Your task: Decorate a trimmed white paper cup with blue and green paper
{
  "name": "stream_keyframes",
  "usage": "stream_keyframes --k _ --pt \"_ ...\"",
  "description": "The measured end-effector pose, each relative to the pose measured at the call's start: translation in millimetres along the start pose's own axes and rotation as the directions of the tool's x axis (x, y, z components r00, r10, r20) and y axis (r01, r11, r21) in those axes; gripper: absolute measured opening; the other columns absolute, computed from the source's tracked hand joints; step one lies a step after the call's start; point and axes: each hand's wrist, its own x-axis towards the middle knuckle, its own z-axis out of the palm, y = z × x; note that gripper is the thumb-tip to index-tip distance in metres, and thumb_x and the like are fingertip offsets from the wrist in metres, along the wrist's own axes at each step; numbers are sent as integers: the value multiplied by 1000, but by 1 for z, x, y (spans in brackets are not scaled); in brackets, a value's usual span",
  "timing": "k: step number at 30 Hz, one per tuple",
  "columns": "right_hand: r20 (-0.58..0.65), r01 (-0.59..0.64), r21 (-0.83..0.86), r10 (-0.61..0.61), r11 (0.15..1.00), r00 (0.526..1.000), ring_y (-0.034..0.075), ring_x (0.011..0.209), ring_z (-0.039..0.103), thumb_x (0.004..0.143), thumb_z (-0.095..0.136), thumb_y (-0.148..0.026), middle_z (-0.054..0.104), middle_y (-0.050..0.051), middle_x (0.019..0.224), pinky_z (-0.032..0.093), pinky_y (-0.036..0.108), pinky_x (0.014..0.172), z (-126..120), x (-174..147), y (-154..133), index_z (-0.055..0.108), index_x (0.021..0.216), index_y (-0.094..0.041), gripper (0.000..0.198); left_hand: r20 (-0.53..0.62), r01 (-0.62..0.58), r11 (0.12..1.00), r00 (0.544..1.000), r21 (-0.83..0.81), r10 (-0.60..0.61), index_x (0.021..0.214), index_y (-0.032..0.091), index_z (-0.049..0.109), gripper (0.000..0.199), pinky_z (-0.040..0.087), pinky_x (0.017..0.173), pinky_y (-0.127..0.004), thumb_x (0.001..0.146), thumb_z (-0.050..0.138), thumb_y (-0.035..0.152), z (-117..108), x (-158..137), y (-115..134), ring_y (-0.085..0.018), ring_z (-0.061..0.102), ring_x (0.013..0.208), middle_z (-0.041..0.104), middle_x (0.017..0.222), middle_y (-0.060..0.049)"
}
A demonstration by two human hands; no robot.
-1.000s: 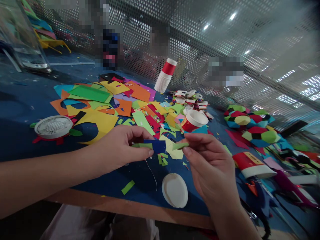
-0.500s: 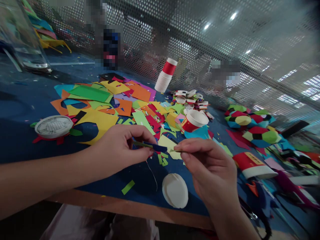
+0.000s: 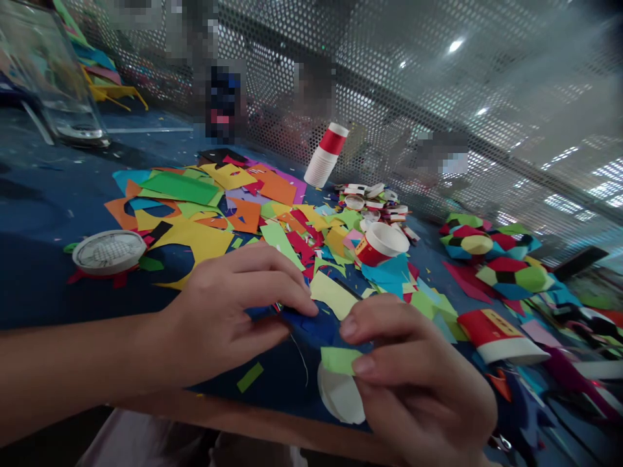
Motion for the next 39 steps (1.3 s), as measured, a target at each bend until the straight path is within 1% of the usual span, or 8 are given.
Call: stream_keyframes --k 7,13,16,20,23,28,33,39 --pt "62 55 -89 -50 994 997 14 64 68 65 62 2 64 -2 75 63 32 65 -2 -2 -4 68 83 -26 34 49 86 994 995 74 -90 85 32 82 22 53 76 -25 81 65 20 -4 0 3 -17 71 82 76 94 0" --pt "89 80 -122 -69 989 994 14 65 66 66 61 3 63 -1 75 63 33 66 -5 -3 -3 67 86 -26 35 21 -38 998 999 48 37 85 28 70 15 53 78 -24 84 67 14 -2 -2 -4 -16 71 83 76 88 3" --pt "119 133 -127 -118 983 986 14 66 66 67 58 4 64 -1 76 63 34 66 -6 -4 -1 67 87 -24 36 5 -114 989 993 96 114 88 27 62 17 50 83 -25 86 63 10 -1 -5 -7 -14 69 84 74 88 5" --pt "114 136 -120 -123 983 986 13 69 67 67 58 6 63 -1 80 63 31 67 -6 -3 -1 67 88 -22 36 1 -109 983 994 145 110 89 26 61 17 45 89 -24 86 62 10 1 -5 -9 -9 67 81 73 87 10" --pt "80 114 -122 -105 986 991 12 68 67 68 62 3 63 -2 78 62 29 67 -4 0 -1 66 85 -22 31 -35 -37 992 999 118 42 92 28 68 16 45 84 -20 88 67 13 3 -3 -8 -6 66 78 74 86 13" --pt "-53 -2 -104 -4 995 999 12 68 66 75 64 -2 64 -2 74 58 27 64 2 0 3 67 81 -21 20 -35 166 985 985 -42 -168 85 28 73 10 46 66 -15 82 73 19 5 5 -5 -6 66 71 75 79 13" --pt "-111 -168 76 176 983 978 13 77 65 80 67 -2 66 -2 79 56 25 68 6 -7 13 70 86 -24 22 52 390 911 921 -132 -386 80 28 77 3 44 55 -16 78 75 27 4 8 -3 -9 63 64 73 72 9" --pt "-148 -319 332 383 887 912 12 72 64 84 72 -8 68 -3 78 52 22 61 8 -12 18 76 87 -28 21 101 519 828 854 -212 -510 79 26 77 9 40 47 -16 75 77 34 4 9 -5 -9 54 56 69 69 7"
